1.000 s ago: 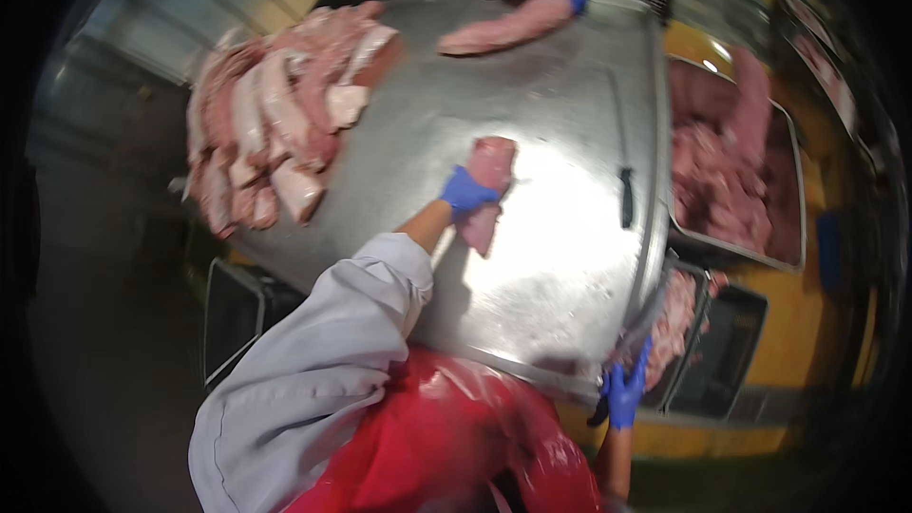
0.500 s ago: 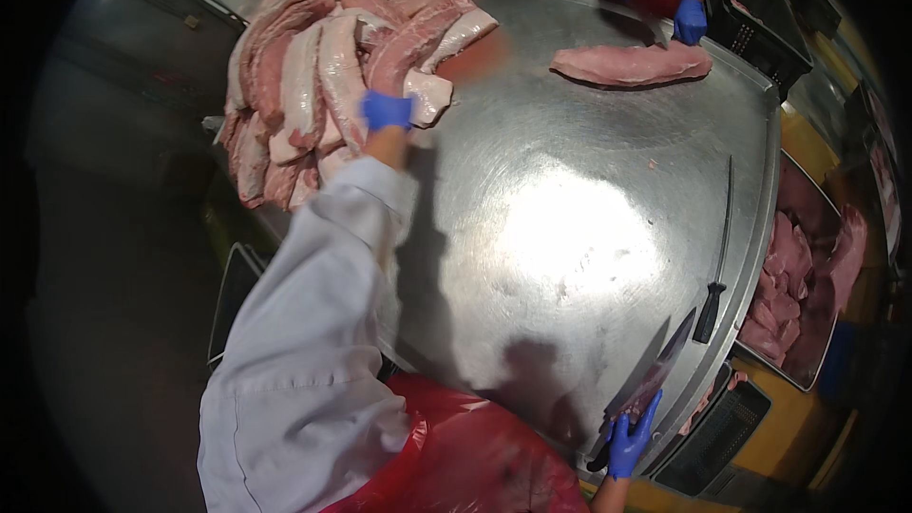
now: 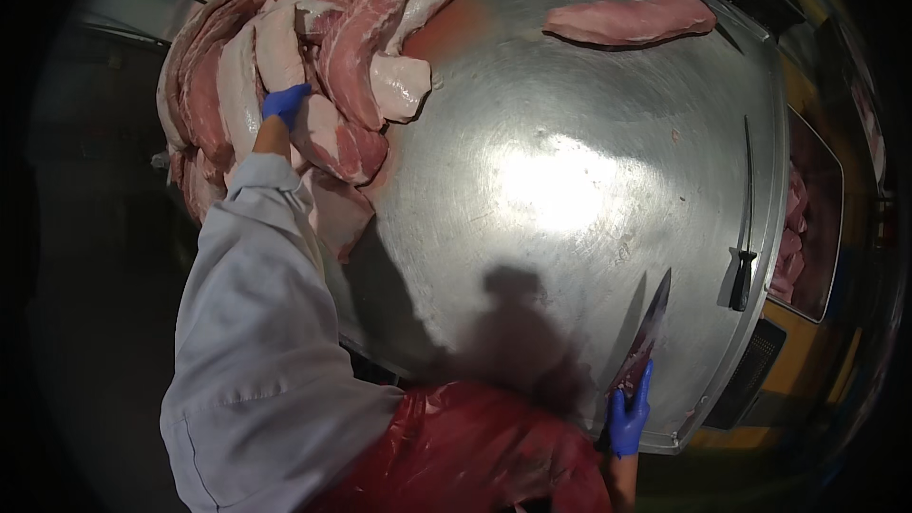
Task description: The person trims fat and sinew from pork loins using a knife and places the trimmed pieces into a metal tray. The person repeatedly handles multiple pork loins, separating fat and meat, and organizes the trimmed meat on the table.
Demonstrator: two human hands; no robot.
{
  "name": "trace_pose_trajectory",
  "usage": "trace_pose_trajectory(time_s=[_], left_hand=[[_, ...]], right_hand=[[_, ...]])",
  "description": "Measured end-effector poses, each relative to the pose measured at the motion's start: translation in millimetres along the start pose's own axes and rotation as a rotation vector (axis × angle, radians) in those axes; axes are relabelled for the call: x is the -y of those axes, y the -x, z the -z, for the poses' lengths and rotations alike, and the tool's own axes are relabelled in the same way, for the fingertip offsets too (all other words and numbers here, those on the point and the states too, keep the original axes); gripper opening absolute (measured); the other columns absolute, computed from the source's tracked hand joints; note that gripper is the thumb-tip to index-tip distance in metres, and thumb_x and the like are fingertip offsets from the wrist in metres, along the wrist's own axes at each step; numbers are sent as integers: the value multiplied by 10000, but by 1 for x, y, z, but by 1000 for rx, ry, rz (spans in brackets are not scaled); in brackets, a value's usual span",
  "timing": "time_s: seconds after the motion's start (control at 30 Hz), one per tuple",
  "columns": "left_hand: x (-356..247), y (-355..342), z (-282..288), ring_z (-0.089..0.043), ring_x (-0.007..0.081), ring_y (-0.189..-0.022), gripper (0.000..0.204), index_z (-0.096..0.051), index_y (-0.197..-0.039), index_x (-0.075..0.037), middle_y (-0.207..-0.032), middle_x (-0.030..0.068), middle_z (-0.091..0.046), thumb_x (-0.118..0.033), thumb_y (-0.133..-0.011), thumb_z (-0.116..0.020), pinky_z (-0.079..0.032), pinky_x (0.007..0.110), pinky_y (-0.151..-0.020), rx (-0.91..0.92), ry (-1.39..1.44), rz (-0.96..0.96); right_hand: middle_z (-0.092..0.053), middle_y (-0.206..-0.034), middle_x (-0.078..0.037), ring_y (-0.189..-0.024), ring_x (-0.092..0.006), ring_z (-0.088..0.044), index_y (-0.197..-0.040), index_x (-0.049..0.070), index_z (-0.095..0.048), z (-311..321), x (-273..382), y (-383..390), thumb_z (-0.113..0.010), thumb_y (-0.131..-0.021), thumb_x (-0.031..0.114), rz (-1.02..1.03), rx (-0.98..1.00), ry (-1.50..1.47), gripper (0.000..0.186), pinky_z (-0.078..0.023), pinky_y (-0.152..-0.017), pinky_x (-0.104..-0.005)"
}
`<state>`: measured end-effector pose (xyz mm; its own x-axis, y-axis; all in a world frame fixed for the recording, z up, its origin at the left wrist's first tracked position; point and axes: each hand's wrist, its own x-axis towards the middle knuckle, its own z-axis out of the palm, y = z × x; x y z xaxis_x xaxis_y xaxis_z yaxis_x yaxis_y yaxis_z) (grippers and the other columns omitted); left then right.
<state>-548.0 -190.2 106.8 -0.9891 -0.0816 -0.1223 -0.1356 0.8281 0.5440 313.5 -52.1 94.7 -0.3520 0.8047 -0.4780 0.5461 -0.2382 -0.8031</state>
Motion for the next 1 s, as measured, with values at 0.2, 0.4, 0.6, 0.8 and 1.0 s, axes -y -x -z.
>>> trace_pose_trajectory(time_s=[0.2,0.4,0.6,0.8,1.0], left_hand=[[65,9,-2,-679,266,-848,410,-701,-1032,73,-1006,149,-713,-258,-800,-769,-554,367,-793,465,848,76],[78,143,-57,-665,308,-978,389,-652,-1143,64,-1076,147,-697,-226,-884,-665,-541,446,-904,758,960,320],[135,289,-111,-655,275,-1051,511,-594,-1266,97,-1186,162,-679,-173,-848,-712,-518,401,-956,770,595,54],[109,394,-92,-655,325,-1104,868,-537,-1322,111,-1227,242,-653,-396,-698,-866,-511,405,-977,683,107,-106],[1,467,-168,-650,409,-1095,1024,-445,-1355,86,-1180,291,-642,-495,-627,-871,-534,457,-918,193,-293,-449]], right_hand=[[-596,-809,-11,-607,-72,-470,-1606,120,-213,1,-4,26,-517,-916,-46,17,-45,-78,772,-417,-559,-230],[-590,-815,-8,-626,-75,-473,-1615,147,-187,29,-46,38,-500,-927,-57,60,-87,-216,782,-420,-565,-232],[-566,-805,-12,-642,-78,-473,-1617,157,-181,83,-49,56,-511,-938,-44,87,-63,-70,781,-417,-562,-237],[-603,-842,-33,-635,-77,-494,-1616,141,-173,109,-69,64,-510,-927,-40,91,-115,-229,788,-433,-572,-232],[-669,-972,-85,-697,-114,-572,-1599,66,-194,118,-96,38,-516,-918,-8,154,-63,-53,757,-518,-665,-292]])
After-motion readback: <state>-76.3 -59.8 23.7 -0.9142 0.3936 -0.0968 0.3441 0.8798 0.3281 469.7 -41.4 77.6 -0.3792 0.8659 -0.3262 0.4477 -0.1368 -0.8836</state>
